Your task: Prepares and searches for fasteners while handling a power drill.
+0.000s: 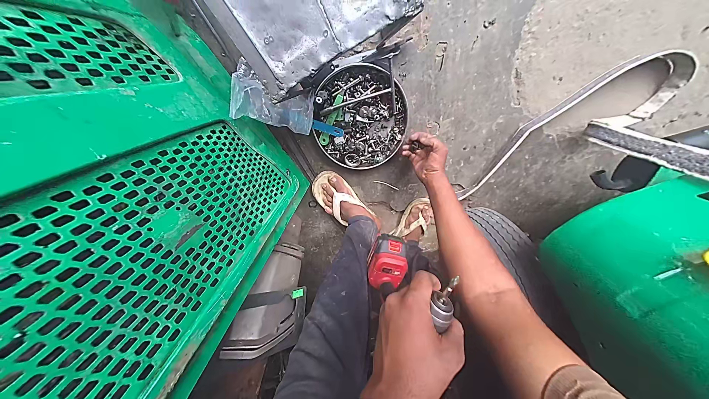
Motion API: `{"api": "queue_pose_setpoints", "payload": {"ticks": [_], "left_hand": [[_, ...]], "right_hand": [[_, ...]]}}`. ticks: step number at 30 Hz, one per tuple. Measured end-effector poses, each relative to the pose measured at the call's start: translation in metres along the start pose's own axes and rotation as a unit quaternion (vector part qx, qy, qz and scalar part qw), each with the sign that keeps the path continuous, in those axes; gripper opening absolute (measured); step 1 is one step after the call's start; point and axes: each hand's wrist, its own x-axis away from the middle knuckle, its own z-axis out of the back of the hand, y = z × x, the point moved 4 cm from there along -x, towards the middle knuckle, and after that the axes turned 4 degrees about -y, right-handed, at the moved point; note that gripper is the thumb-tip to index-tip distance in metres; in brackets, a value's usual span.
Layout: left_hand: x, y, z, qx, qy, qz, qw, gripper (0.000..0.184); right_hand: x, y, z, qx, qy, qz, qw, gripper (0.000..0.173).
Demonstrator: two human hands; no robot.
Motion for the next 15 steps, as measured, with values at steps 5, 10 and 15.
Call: {"api": "queue_pose_setpoints", "payload": {"ticks": [5, 10, 15], "left_hand": [[0.001, -0.002, 0.000, -0.005, 0.000, -0.004, 1.000, 0.035], [0.002, -0.003, -0.003, -0.010, 0.001, -0.004, 1.000, 0.035], [0.005, -0.002, -0.008, -0.015, -0.005, -0.005, 1.000, 0.034]], "right_hand": [[-0.021, -0.011, 0.005, 0.548, 0.016, -0.040, 0.836, 0.054], [-0.044, -0.009, -0.017, 0.640, -0.063, -0.131, 0.754, 0.051], [-0.053, 0.000, -0.004, 0.578, -0.108, -0.142, 0.796, 0.034]]}}
